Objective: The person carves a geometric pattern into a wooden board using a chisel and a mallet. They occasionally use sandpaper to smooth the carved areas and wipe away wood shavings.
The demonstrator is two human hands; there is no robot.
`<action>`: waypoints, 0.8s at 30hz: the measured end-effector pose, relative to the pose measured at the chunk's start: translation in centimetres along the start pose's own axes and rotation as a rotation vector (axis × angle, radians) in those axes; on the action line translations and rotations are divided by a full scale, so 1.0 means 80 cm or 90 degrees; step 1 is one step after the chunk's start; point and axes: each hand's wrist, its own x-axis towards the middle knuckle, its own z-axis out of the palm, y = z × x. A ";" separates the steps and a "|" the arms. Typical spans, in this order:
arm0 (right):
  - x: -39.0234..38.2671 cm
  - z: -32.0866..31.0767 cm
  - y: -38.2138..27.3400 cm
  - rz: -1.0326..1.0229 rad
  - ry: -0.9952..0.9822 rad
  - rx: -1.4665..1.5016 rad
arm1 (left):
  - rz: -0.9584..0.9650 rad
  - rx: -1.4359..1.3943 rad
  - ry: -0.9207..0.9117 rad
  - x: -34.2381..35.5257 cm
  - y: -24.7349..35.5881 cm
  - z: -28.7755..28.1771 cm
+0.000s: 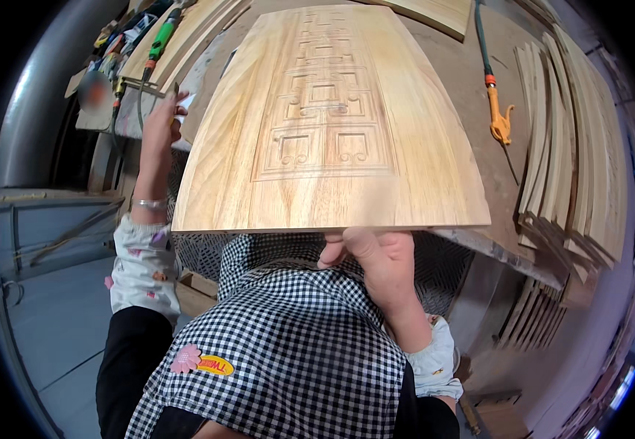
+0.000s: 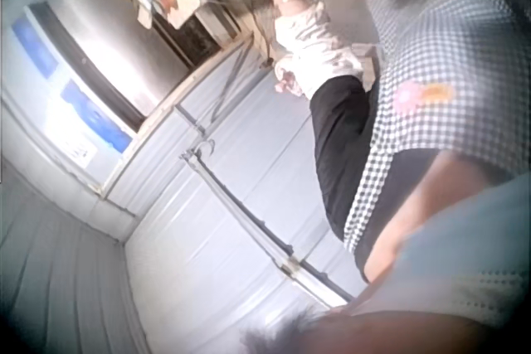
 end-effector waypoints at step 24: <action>-0.002 0.012 0.018 0.071 -0.019 0.025 | 0.514 0.368 -0.395 -0.131 0.160 0.097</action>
